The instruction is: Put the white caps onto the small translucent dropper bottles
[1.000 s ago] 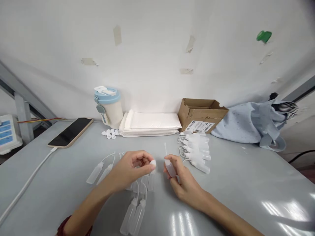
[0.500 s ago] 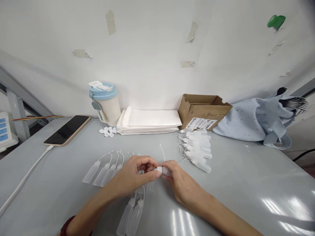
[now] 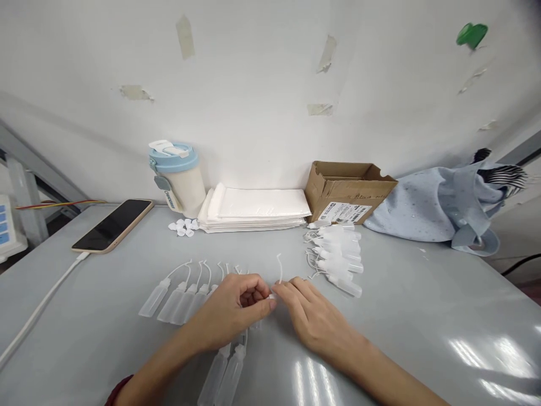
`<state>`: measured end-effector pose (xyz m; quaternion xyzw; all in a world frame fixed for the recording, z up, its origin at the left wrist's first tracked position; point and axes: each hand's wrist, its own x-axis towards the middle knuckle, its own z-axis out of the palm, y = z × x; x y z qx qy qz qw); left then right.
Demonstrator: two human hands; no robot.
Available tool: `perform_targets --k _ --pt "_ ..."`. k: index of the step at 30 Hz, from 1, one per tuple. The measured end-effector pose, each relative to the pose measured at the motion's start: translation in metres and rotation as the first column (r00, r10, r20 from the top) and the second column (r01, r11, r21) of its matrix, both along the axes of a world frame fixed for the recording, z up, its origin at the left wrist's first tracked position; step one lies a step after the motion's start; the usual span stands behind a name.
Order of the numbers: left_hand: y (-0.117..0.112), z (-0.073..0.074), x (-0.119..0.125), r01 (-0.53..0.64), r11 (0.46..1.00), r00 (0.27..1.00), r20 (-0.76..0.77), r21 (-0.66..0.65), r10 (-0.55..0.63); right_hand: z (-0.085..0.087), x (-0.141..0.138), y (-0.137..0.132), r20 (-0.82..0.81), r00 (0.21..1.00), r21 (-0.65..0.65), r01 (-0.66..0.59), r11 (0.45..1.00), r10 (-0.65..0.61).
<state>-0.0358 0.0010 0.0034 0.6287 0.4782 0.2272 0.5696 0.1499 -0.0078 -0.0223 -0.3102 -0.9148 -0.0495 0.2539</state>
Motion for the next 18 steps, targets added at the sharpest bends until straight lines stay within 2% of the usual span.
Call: perform_targets --k 4,8,11,15,18 --pt "0.0005 0.0013 -0.0007 0.025 0.990 0.999 0.032 -0.142 -0.021 -0.0007 -0.0007 -0.0006 0.045 0.999 0.052 -0.022 0.998 0.019" --pt "-0.0007 -0.0002 0.0000 0.023 0.992 1.000 0.020 -0.127 -0.020 0.0005 -0.0004 -0.0024 0.043 0.999 0.055 -0.025 0.998 0.023" --pt "-0.0022 -0.0031 0.0016 0.003 1.000 1.000 -0.003 -0.017 -0.003 -0.0004 0.0018 -0.0023 0.007 1.000 -0.088 0.009 0.996 -0.009" --pt "-0.0036 -0.0061 0.0032 0.005 0.969 0.999 -0.040 0.249 0.005 -0.0028 0.0065 0.0000 -0.026 0.999 -0.328 0.015 0.944 -0.025" --pt "-0.0038 -0.0054 0.0036 -0.019 0.967 1.000 -0.018 0.253 0.025 -0.0031 0.0086 0.0011 -0.043 0.998 -0.423 0.017 0.906 -0.040"
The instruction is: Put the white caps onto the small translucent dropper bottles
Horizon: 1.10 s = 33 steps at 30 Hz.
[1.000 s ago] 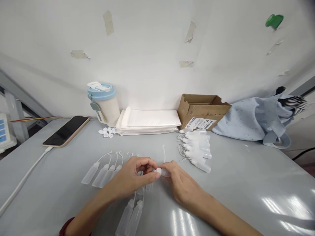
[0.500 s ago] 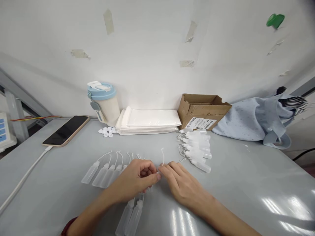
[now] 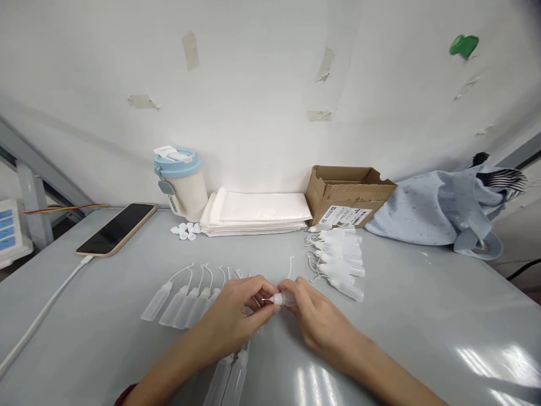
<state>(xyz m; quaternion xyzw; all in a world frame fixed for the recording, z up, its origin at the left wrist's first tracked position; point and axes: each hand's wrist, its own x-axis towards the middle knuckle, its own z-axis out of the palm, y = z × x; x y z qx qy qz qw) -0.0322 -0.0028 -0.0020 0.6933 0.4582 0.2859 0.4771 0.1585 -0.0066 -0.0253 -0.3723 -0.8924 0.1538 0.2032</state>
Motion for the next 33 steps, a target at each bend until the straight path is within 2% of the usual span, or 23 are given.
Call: perform_targets --k 5,7,8,10,13,15,17,19,21,23,27,29,33 --pt "0.000 0.004 0.002 -0.039 0.985 0.996 0.075 -0.166 0.052 0.002 -0.002 -0.001 -0.021 1.000 -0.027 0.016 0.999 -0.017" --pt "0.000 0.003 0.003 -0.058 0.986 0.993 0.091 -0.155 0.073 0.002 -0.002 -0.001 -0.038 0.999 -0.020 0.027 0.999 -0.028" --pt "0.000 0.001 0.004 -0.064 0.992 0.992 0.098 -0.108 0.075 0.001 -0.002 -0.001 -0.049 0.998 -0.024 0.034 0.999 -0.035" --pt "0.000 -0.005 0.004 -0.051 0.996 0.993 0.108 0.069 0.043 -0.001 -0.002 0.000 -0.075 0.995 -0.064 0.054 0.997 -0.059" --pt "0.000 -0.013 0.004 -0.026 0.928 0.996 0.089 0.373 -0.008 -0.005 -0.001 0.001 -0.134 0.987 -0.173 0.065 0.983 -0.089" --pt "0.000 -0.014 0.004 -0.030 0.901 0.997 0.075 0.433 -0.003 -0.006 -0.002 0.001 -0.181 0.979 -0.222 0.054 0.973 -0.096" --pt "0.000 -0.011 0.004 -0.040 0.939 0.995 0.097 0.341 0.007 -0.006 -0.003 0.000 -0.211 0.972 -0.228 0.050 0.972 -0.099" --pt "0.000 -0.007 0.005 -0.080 0.981 0.988 0.141 0.178 0.055 -0.007 -0.005 -0.001 -0.210 0.972 -0.193 0.066 0.979 -0.107" --pt "-0.001 -0.004 0.006 -0.150 0.988 0.979 0.145 0.017 0.147 -0.007 -0.007 -0.003 -0.182 0.977 -0.128 0.088 0.988 -0.111" --pt "-0.002 -0.002 0.007 -0.204 0.976 0.976 0.065 -0.081 0.209 -0.008 -0.008 -0.003 -0.148 0.984 -0.029 0.091 0.995 -0.095" --pt "-0.003 0.000 0.009 -0.158 0.985 0.985 -0.077 -0.074 0.153 -0.008 -0.008 -0.003 -0.136 0.988 0.163 0.089 0.983 -0.067" --pt "-0.003 0.001 0.009 -0.128 0.990 0.991 -0.052 -0.049 0.126 -0.007 -0.008 -0.003 -0.138 0.988 0.180 0.097 0.979 -0.073" --pt "-0.003 -0.001 0.008 -0.121 0.992 0.993 0.016 0.026 0.120 -0.006 -0.008 -0.004 -0.132 0.989 0.126 0.086 0.988 -0.069"
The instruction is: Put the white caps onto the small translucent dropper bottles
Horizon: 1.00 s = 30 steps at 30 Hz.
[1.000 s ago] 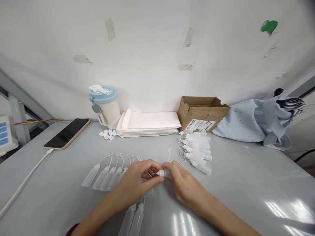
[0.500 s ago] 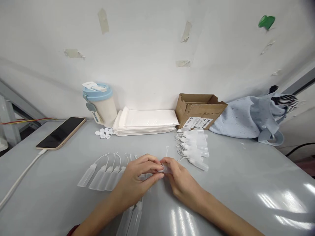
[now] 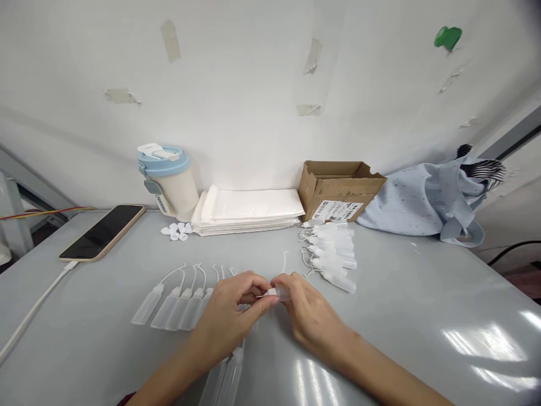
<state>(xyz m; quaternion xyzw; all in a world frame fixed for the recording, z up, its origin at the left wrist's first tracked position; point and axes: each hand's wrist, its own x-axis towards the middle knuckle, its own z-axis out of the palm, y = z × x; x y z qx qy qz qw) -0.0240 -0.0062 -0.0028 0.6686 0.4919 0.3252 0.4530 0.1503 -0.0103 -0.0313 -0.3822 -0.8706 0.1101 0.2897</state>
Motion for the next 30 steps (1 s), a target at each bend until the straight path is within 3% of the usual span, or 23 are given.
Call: perform_targets --k 7,9,11,13,15,17,20,25,30 --pt "-0.002 -0.012 -0.002 0.072 0.925 0.997 -0.018 0.373 -0.070 -0.001 0.001 -0.002 -0.053 0.999 -0.195 -0.002 0.981 -0.009" --pt "-0.002 -0.009 -0.001 0.068 0.935 0.997 0.000 0.349 -0.072 -0.002 0.002 -0.001 -0.085 0.996 -0.230 -0.009 0.973 -0.011" --pt "-0.001 -0.004 -0.001 0.051 0.971 0.995 0.066 0.234 -0.069 -0.004 0.003 -0.001 -0.106 0.994 -0.222 -0.008 0.975 -0.016" --pt "-0.001 0.002 0.000 0.005 0.997 0.995 0.099 0.076 -0.012 -0.006 0.002 0.000 -0.099 0.995 -0.159 0.009 0.987 -0.025" --pt "-0.002 0.006 0.001 -0.049 0.998 0.998 0.029 -0.034 0.050 -0.007 0.001 0.000 -0.070 0.997 -0.060 0.026 0.998 -0.030" --pt "-0.004 0.007 0.002 -0.052 0.998 0.994 -0.095 -0.034 0.049 -0.007 0.000 -0.001 -0.035 0.999 0.041 0.032 0.999 -0.030" --pt "-0.007 0.002 0.002 0.019 0.997 0.977 -0.214 0.078 -0.001 -0.005 -0.001 -0.002 -0.017 1.000 0.114 0.019 0.993 -0.017" --pt "-0.008 -0.007 -0.003 0.102 0.959 0.986 -0.156 0.265 -0.062 -0.006 0.002 -0.001 -0.044 0.999 0.019 -0.016 1.000 0.017" --pt "-0.005 0.003 -0.002 0.045 0.995 0.983 -0.179 0.085 -0.029 -0.012 0.003 0.002 -0.083 0.997 0.046 -0.005 0.999 0.009"
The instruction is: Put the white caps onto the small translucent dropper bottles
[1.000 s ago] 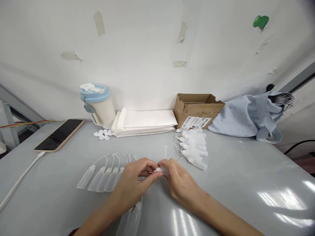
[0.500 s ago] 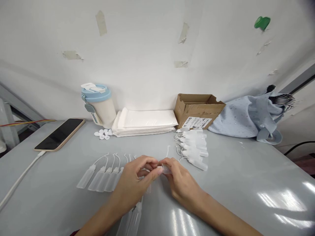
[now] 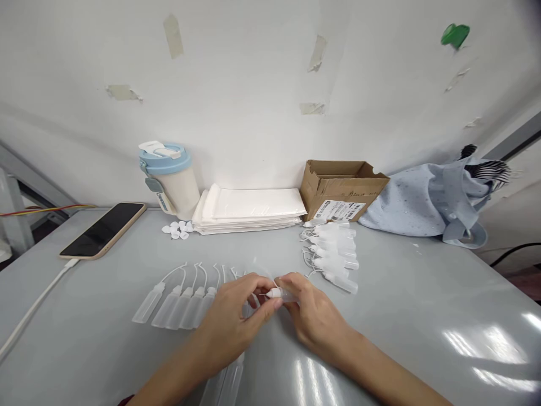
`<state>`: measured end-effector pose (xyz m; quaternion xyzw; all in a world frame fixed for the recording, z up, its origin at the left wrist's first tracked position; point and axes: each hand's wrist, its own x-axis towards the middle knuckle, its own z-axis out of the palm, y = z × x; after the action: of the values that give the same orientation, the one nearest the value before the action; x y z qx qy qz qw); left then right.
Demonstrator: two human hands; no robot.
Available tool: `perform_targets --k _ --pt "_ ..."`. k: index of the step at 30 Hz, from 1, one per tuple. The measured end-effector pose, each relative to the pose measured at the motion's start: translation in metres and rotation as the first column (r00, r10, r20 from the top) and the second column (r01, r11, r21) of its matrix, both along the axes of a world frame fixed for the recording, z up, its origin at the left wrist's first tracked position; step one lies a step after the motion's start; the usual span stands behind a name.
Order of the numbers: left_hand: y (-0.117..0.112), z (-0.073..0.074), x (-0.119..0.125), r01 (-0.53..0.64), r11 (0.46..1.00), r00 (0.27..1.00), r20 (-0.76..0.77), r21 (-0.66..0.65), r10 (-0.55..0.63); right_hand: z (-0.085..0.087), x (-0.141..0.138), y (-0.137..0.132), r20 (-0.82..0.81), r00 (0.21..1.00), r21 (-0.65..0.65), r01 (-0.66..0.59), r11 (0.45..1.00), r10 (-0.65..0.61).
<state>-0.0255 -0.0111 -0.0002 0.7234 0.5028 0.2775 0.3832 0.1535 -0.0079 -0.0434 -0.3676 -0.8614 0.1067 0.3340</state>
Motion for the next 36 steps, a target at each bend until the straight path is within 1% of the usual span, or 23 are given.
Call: perform_targets --k 3,6,9,11,13,15,17,18,19,21,22,24,25,26,27,28,29,30,31,32,33,34,36 --pt "0.000 0.007 0.002 0.011 0.997 1.000 -0.014 -0.081 -0.012 -0.002 0.001 -0.001 -0.022 1.000 0.013 0.013 1.000 -0.013" --pt "0.000 0.007 0.002 0.019 0.993 1.000 0.008 -0.118 -0.018 -0.002 0.002 -0.003 -0.025 0.999 0.003 -0.022 1.000 0.022" --pt "-0.001 0.002 0.000 0.040 0.998 0.999 0.006 -0.048 -0.040 0.002 0.004 -0.003 -0.055 0.997 -0.008 -0.058 0.998 0.057" --pt "-0.001 -0.002 -0.002 0.072 0.994 0.997 -0.029 0.080 -0.070 0.009 0.005 -0.003 -0.064 0.996 -0.108 -0.067 0.992 0.060" --pt "-0.003 -0.005 -0.003 0.110 0.979 0.993 -0.066 0.173 -0.099 0.019 0.007 -0.002 -0.073 0.994 -0.286 -0.094 0.954 0.077" --pt "-0.004 -0.005 -0.004 0.123 0.977 0.991 -0.075 0.175 -0.112 0.030 0.008 -0.003 -0.085 0.991 -0.454 -0.129 0.882 0.101" --pt "-0.005 -0.001 -0.004 0.102 0.990 0.994 -0.053 0.093 -0.098 0.036 0.009 -0.003 -0.073 0.992 -0.521 -0.125 0.845 0.102" --pt "-0.005 0.002 -0.005 0.079 0.996 0.997 -0.027 0.045 -0.078 0.037 0.010 -0.004 -0.062 0.994 -0.508 -0.113 0.854 0.094" --pt "-0.005 0.005 -0.005 0.057 0.998 0.998 0.012 -0.005 -0.057 0.037 0.010 -0.004 -0.050 0.995 -0.456 -0.096 0.885 0.082" --pt "-0.004 0.010 -0.006 0.031 0.995 0.992 0.123 -0.095 -0.019 0.033 0.011 -0.005 -0.023 0.998 -0.226 -0.056 0.973 0.052" --pt "-0.003 0.011 -0.006 0.031 0.990 0.983 0.183 -0.135 -0.006 0.030 0.011 -0.005 -0.005 0.999 -0.079 -0.037 0.996 0.037" --pt "-0.001 0.011 -0.007 0.058 0.976 0.959 0.284 -0.209 0.004 0.026 0.011 -0.006 0.033 0.999 0.147 -0.025 0.989 0.020" --pt "0.000 0.010 -0.008 0.079 0.967 0.948 0.317 -0.241 0.001 0.026 0.010 -0.007 0.042 0.999 0.183 -0.036 0.983 0.029" --pt "0.001 0.009 -0.008 0.103 0.958 0.941 0.338 -0.267 -0.007 0.026 0.010 -0.007 0.030 0.999 0.161 -0.047 0.986 0.043" --pt "0.002 0.007 -0.008 0.127 0.950 0.937 0.349 -0.286 -0.020 0.028 0.009 -0.008 -0.004 0.998 0.087 -0.054 0.995 0.055" --pt "0.002 0.005 -0.008 0.144 0.945 0.937 0.347 -0.293 -0.035 0.030 0.008 -0.009 -0.054 0.997 -0.031 -0.062 0.998 0.060" --pt "0.001 0.004 -0.008 0.149 0.950 0.944 0.327 -0.274 -0.054 0.032 0.007 -0.010 -0.117 0.992 -0.178 -0.070 0.981 0.049" --pt "0.000 0.002 -0.008 0.138 0.966 0.956 0.285 -0.221 -0.071 0.034 0.006 -0.011 -0.184 0.983 -0.338 -0.080 0.938 0.017" --pt "-0.001 0.001 -0.008 0.120 0.985 0.969 0.230 -0.121 -0.090 0.036 0.004 -0.011 -0.248 0.968 -0.492 -0.098 0.865 -0.031" --pt "-0.003 0.000 -0.008 0.101 0.995 0.981 0.165 0.013 -0.102 0.037 0.003 -0.011 -0.313 0.946 -0.623 -0.136 0.770 -0.086" --pt "-0.006 0.000 -0.008 0.092 0.983 0.989 0.102 0.160 -0.109 0.037 0.003 -0.010 -0.381 0.914 -0.727 -0.203 0.655 -0.140" --pt "-0.008 -0.001 -0.008 0.094 0.951 0.992 0.052 0.296 -0.114 0.037 0.002 -0.009 -0.455 0.869 -0.795 -0.296 0.529 -0.197" --pt "-0.012 -0.003 -0.008 0.113 0.878 0.992 -0.002 0.464 -0.127 0.035 0.002 -0.008 -0.566 0.767 -0.823 -0.504 0.263 -0.302"
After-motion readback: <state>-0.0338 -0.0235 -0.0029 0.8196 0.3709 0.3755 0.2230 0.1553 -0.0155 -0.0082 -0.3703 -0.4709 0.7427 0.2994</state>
